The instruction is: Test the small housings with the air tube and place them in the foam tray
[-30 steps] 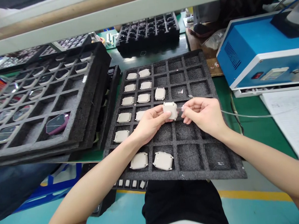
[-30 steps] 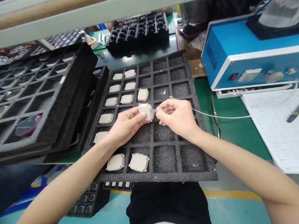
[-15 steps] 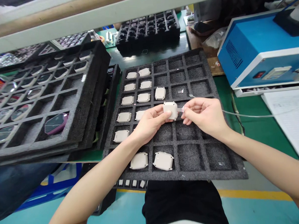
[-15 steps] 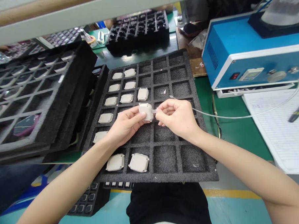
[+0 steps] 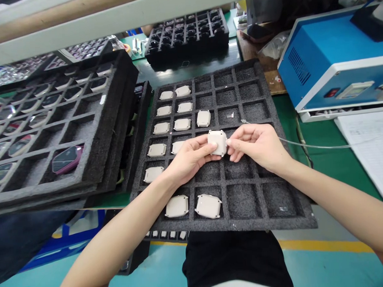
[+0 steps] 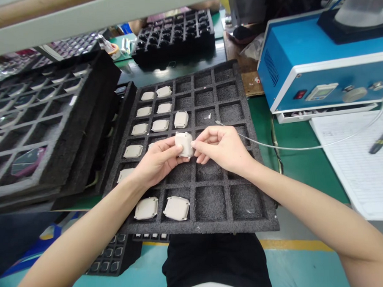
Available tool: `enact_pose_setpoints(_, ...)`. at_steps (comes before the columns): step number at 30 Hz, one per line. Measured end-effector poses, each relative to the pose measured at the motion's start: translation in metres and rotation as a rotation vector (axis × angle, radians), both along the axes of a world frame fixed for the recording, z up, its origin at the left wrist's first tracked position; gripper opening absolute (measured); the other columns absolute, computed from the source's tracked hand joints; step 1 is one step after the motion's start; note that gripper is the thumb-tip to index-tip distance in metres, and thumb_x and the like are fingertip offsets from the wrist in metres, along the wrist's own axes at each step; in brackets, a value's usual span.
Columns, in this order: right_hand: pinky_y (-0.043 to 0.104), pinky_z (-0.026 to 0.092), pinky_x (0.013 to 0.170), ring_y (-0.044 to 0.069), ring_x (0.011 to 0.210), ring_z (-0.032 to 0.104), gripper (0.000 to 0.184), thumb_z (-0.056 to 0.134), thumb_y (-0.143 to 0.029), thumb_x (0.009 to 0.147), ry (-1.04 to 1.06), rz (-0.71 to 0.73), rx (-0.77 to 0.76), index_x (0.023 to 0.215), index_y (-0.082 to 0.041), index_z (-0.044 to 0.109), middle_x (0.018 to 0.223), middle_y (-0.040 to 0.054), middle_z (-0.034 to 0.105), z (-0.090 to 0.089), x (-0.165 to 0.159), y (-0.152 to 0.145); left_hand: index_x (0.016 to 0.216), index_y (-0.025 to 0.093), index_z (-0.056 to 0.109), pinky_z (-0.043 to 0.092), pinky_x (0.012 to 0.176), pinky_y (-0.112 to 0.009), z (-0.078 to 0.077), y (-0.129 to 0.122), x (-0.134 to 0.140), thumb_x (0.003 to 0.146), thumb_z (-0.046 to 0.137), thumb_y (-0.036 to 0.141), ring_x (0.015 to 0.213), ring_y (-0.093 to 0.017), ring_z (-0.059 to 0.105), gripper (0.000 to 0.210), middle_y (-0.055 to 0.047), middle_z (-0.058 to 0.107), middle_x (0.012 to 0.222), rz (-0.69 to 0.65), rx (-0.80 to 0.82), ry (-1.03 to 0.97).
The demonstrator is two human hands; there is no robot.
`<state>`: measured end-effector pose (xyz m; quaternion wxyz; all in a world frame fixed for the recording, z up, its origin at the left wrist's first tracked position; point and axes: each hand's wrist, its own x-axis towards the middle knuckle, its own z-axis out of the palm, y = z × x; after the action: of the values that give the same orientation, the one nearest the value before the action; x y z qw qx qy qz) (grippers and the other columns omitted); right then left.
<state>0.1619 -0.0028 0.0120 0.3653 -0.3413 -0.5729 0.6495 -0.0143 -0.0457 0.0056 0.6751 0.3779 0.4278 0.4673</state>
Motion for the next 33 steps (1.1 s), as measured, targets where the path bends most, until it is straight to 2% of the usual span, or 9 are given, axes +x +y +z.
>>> enact_pose_setpoints(10, 0.024, 0.054, 0.044, 0.015, 0.046, 0.064, 0.033, 0.077, -0.038, 0.062, 0.061, 0.125, -0.126, 0.067, -0.012, 0.057, 0.058, 0.0041, 0.067, -0.005, 0.002, 0.004, 0.09, 0.015, 0.07, 0.05, 0.072, -0.021, 0.001, -0.001, 0.0, 0.08, 0.063, 0.022, 0.076, -0.01, 0.059, 0.014, -0.003, 0.066, 0.082, -0.061, 0.025, 0.044)
enact_pose_setpoints(14, 0.023, 0.049, 0.041, 0.013, 0.042, 0.06, 0.029, 0.072, -0.037, 0.067, -0.001, 0.079, 0.021, 0.067, -0.013, 0.055, 0.056, 0.0024, 0.065, 0.001, 0.003, 0.006, 0.1, 0.014, 0.061, 0.048, 0.07, -0.024, 0.02, -0.005, -0.008, 0.081, 0.061, 0.027, 0.076, -0.013, 0.059, 0.024, -0.004, 0.066, 0.086, -0.113, 0.103, 0.293)
enact_pose_setpoints(17, 0.024, 0.048, 0.045, 0.012, 0.046, 0.058, 0.022, 0.065, -0.033, 0.074, -0.194, -0.153, 0.283, 0.068, -0.014, 0.057, 0.059, 0.0032, 0.065, 0.01, 0.008, 0.013, 0.107, 0.017, 0.054, 0.045, 0.068, -0.026, 0.037, -0.015, -0.02, 0.084, 0.057, 0.031, 0.072, -0.014, 0.059, 0.027, -0.001, 0.067, 0.079, -0.21, 0.193, 0.679)
enact_pose_setpoints(19, 0.027, 0.049, 0.054, 0.015, 0.054, 0.061, 0.015, 0.06, -0.028, 0.077, -0.43, -0.257, 0.488, 0.07, -0.015, 0.062, 0.065, 0.0041, 0.067, 0.016, 0.01, 0.023, 0.105, 0.02, 0.057, 0.045, 0.073, -0.028, 0.043, -0.023, -0.025, 0.085, 0.053, 0.031, 0.077, -0.016, 0.061, 0.023, -0.001, 0.068, 0.084, -0.326, 0.29, 0.931)
enact_pose_setpoints(21, 0.032, 0.05, 0.065, 0.02, 0.067, 0.065, 0.013, 0.057, -0.025, 0.078, -0.726, -0.269, 0.681, 0.075, -0.017, 0.066, 0.072, 0.0049, 0.069, 0.018, 0.007, 0.035, 0.104, 0.022, 0.061, 0.044, 0.08, -0.028, 0.042, -0.027, -0.026, 0.086, 0.05, 0.029, 0.087, -0.017, 0.061, 0.022, -0.001, 0.068, 0.095, -0.428, 0.39, 1.086)
enact_pose_setpoints(23, 0.038, 0.049, 0.072, 0.027, 0.079, 0.066, 0.018, 0.054, -0.026, 0.08, -1.006, -0.246, 0.806, 0.082, -0.017, 0.069, 0.081, 0.0077, 0.07, 0.017, -0.001, 0.047, 0.104, 0.022, 0.063, 0.043, 0.085, -0.027, 0.035, -0.028, -0.024, 0.088, 0.047, 0.025, 0.094, -0.017, 0.061, 0.023, -0.002, 0.067, 0.103, -0.448, 0.475, 1.125)
enact_pose_setpoints(25, 0.042, 0.049, 0.073, 0.031, 0.086, 0.065, 0.024, 0.053, -0.03, 0.082, -1.211, -0.215, 0.841, 0.09, -0.015, 0.07, 0.093, 0.0127, 0.069, 0.014, -0.01, 0.057, 0.103, 0.021, 0.066, 0.043, 0.087, -0.026, 0.027, -0.029, -0.021, 0.087, 0.048, 0.024, 0.095, -0.016, 0.061, 0.024, -0.003, 0.066, 0.105, -0.408, 0.547, 1.149)
enact_pose_setpoints(28, 0.041, 0.05, 0.074, 0.033, 0.09, 0.065, 0.027, 0.054, -0.032, 0.082, -1.354, -0.174, 0.834, 0.094, -0.013, 0.07, 0.102, 0.0164, 0.066, 0.012, -0.02, 0.064, 0.098, 0.02, 0.07, 0.045, 0.084, -0.028, 0.022, -0.034, -0.016, 0.085, 0.053, 0.023, 0.092, -0.018, 0.061, 0.022, -0.006, 0.065, 0.103, -0.312, 0.61, 1.306)
enact_pose_setpoints(33, 0.038, 0.05, 0.075, 0.031, 0.092, 0.065, 0.023, 0.058, -0.033, 0.08, -1.364, -0.17, 0.734, 0.089, -0.017, 0.072, 0.1, 0.0134, 0.069, 0.015, -0.024, 0.066, 0.079, 0.021, 0.073, 0.048, 0.074, -0.031, 0.04, -0.028, -0.017, 0.08, 0.055, 0.021, 0.079, -0.021, 0.066, 0.018, -0.003, 0.072, 0.085, -0.291, 0.5, 1.503)
